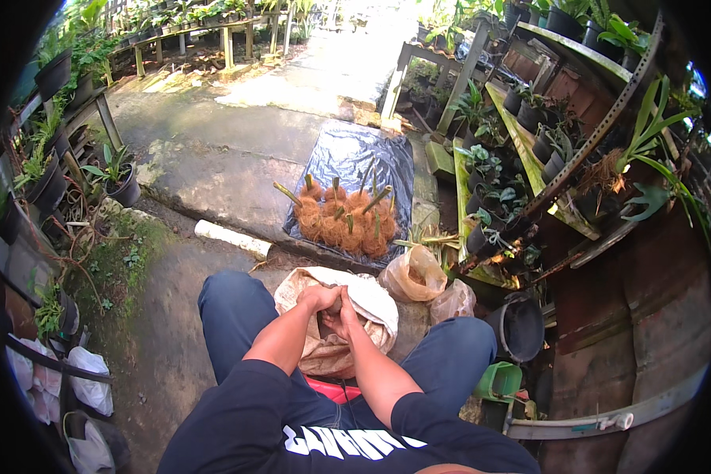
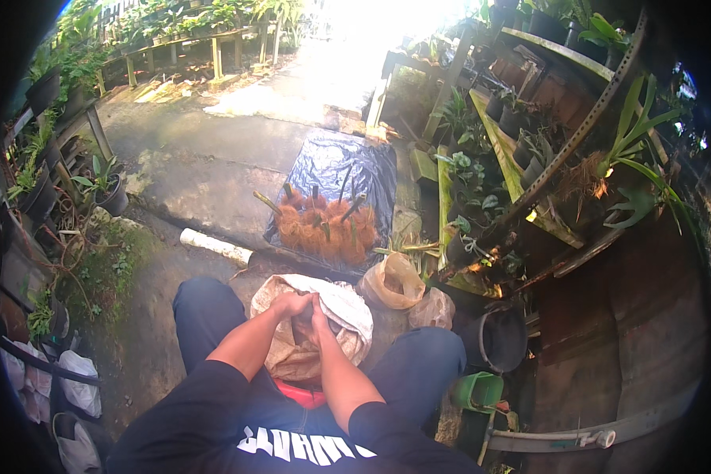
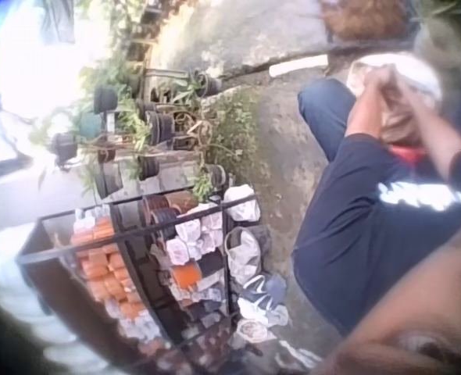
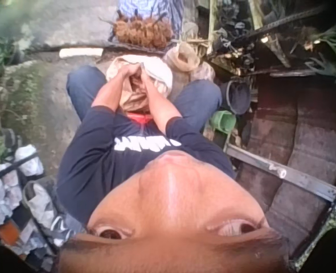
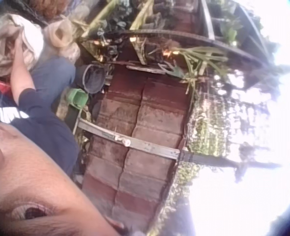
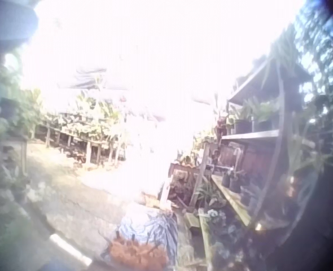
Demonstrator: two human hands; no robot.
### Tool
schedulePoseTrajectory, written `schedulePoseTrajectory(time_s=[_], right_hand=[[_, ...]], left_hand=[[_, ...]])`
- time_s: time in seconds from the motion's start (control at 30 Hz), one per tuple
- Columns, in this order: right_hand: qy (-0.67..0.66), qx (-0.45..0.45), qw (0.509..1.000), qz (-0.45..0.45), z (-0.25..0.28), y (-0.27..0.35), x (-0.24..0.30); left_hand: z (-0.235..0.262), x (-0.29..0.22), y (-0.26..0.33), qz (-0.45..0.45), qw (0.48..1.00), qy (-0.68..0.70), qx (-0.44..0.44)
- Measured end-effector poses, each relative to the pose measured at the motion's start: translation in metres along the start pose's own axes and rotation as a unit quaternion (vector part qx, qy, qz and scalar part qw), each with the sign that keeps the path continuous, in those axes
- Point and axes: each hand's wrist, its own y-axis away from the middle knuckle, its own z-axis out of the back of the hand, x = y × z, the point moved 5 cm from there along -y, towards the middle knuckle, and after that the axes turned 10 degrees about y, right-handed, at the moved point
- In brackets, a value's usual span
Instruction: The person sits on the ground and packs plant stems with fibrous material into a cloth bag. They repeatedly take handfuls of the fibrous material, wrap it around the stems, and place the bundles into the bag.
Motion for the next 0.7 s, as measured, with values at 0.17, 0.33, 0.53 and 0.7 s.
schedulePoseTrajectory(time_s=[0.17, 0.33, 0.53, 0.7], right_hand=[[-0.008, 0.026, 0.999, 0.038, 0.003, 0.018, 0.012], [-0.03, 0.061, 0.995, 0.069, -0.001, 0.018, 0.025], [-0.05, 0.03, 0.997, 0.053, 0.003, 0.026, 0.02], [-0.095, 0.051, 0.993, 0.044, -0.008, 0.041, 0.028]], left_hand=[[0.003, -0.012, 0.018, -0.059, 0.998, 0.004, 0.006], [0.006, -0.013, 0.012, -0.106, 0.994, 0.019, 0.013], [0.004, -0.016, 0.024, -0.135, 0.989, 0.053, 0.024], [0.003, -0.009, 0.014, -0.137, 0.985, 0.095, 0.035]])
